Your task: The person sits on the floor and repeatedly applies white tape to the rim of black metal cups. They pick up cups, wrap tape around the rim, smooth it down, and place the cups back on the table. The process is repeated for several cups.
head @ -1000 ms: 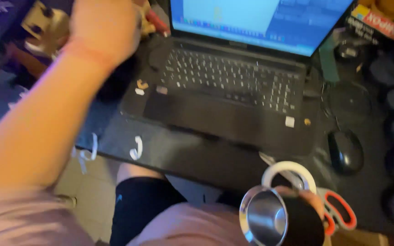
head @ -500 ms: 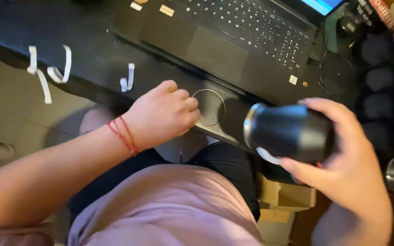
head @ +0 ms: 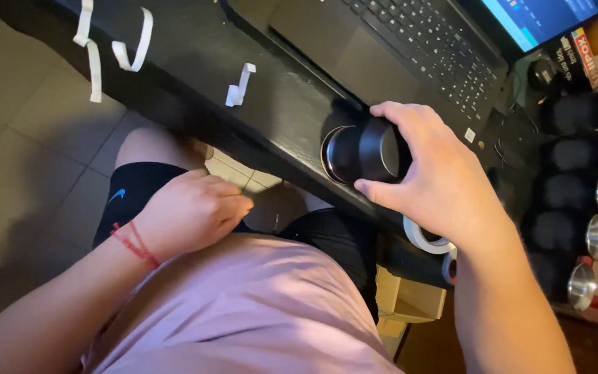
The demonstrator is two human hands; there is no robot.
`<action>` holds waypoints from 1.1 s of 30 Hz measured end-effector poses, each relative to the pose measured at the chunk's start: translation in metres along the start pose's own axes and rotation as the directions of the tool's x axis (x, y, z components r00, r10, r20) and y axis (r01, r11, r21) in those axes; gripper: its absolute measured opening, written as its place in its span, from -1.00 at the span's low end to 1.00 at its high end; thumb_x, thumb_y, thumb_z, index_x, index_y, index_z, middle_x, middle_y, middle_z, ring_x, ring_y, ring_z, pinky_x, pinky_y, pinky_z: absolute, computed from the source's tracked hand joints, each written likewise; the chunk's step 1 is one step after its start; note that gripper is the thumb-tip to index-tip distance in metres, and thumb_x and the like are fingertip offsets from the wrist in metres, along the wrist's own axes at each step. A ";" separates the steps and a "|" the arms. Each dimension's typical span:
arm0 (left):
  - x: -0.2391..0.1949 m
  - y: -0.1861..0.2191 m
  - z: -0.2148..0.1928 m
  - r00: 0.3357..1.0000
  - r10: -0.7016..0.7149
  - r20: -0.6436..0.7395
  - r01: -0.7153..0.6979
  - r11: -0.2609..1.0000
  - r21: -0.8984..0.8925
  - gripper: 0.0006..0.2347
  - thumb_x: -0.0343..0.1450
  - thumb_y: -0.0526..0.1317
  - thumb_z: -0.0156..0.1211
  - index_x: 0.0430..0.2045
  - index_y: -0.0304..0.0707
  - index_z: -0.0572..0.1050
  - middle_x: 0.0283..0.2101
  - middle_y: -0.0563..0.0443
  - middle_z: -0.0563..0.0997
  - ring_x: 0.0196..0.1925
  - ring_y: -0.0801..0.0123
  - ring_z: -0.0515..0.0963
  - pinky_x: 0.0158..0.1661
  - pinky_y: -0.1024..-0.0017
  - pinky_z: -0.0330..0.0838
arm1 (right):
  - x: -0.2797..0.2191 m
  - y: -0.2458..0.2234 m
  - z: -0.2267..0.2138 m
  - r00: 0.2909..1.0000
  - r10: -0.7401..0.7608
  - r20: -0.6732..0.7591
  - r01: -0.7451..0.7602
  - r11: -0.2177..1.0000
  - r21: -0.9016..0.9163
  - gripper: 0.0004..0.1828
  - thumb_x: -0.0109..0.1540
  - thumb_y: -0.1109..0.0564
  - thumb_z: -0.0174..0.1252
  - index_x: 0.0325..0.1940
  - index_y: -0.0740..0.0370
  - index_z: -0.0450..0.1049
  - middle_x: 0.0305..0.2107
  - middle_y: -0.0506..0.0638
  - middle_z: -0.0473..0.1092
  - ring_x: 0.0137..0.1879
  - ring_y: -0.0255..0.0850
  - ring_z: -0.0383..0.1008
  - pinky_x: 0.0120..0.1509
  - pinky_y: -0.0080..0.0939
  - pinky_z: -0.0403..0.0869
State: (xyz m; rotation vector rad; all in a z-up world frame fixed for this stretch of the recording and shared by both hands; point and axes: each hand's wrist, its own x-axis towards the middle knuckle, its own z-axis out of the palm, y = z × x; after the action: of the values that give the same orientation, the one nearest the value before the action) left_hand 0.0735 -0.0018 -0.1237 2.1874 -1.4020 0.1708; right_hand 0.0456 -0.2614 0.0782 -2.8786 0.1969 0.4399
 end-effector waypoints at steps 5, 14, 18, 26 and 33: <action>-0.031 -0.013 0.012 0.988 -0.097 0.121 0.109 0.990 -0.093 -0.87 0.42 -0.15 0.10 -0.41 -0.03 0.62 -0.43 0.12 0.63 -0.39 0.19 0.59 -0.33 0.22 0.41 | 0.004 -0.003 0.005 1.000 -0.009 0.009 0.009 0.999 -0.043 -0.12 -0.09 -0.03 0.39 0.31 -0.02 0.26 0.18 -0.06 0.28 0.15 -0.06 0.37 0.09 0.02 0.35; -0.007 -0.002 0.013 0.987 -0.055 0.148 0.061 0.997 -0.041 -0.79 0.42 -0.16 0.01 -0.69 0.05 0.35 -0.57 0.15 0.46 -0.48 0.22 0.51 -0.36 0.27 0.34 | 0.011 -0.015 0.001 0.993 0.076 0.093 -0.071 0.996 -0.060 -0.09 -0.06 -0.01 0.39 0.34 -0.10 0.20 0.19 -0.02 0.25 0.13 -0.02 0.39 0.08 0.07 0.38; -0.007 -0.001 0.018 0.990 -0.029 0.140 0.036 0.998 -0.042 -0.77 0.43 -0.15 0.02 -0.70 0.05 0.34 -0.59 0.17 0.43 -0.50 0.25 0.47 -0.39 0.29 0.31 | 0.011 -0.020 -0.001 0.980 0.152 0.131 -0.144 0.987 -0.067 -0.09 -0.03 -0.04 0.34 0.37 -0.17 0.15 0.18 -0.05 0.21 0.06 -0.01 0.41 0.04 0.07 0.38; -0.009 0.001 0.020 0.969 -0.085 0.233 0.113 0.988 -0.108 -0.90 0.41 -0.12 0.09 -0.44 0.02 0.55 -0.47 0.17 0.58 -0.37 0.21 0.58 -0.33 0.24 0.35 | 0.013 -0.001 0.001 0.991 0.018 0.130 -0.017 1.000 -0.007 -0.05 -0.07 0.00 0.40 0.37 -0.12 0.16 0.19 -0.02 0.20 0.05 0.04 0.41 0.08 0.04 0.33; -0.004 0.007 0.019 0.964 -0.079 0.253 0.106 0.990 -0.093 -0.85 0.41 -0.08 0.09 -0.34 0.03 0.60 -0.47 0.13 0.58 -0.37 0.18 0.59 -0.32 0.20 0.37 | 0.011 0.004 0.003 0.996 -0.025 0.091 0.025 1.000 -0.001 -0.02 -0.07 0.00 0.41 0.39 -0.12 0.15 0.18 0.00 0.20 -0.01 0.11 0.42 0.03 0.11 0.36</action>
State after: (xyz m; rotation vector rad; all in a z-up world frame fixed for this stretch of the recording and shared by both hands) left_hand 0.0618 -0.0104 -0.1389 2.2390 -1.4003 -0.2155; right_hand 0.0547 -0.2659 0.0705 -2.8521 0.1452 0.5651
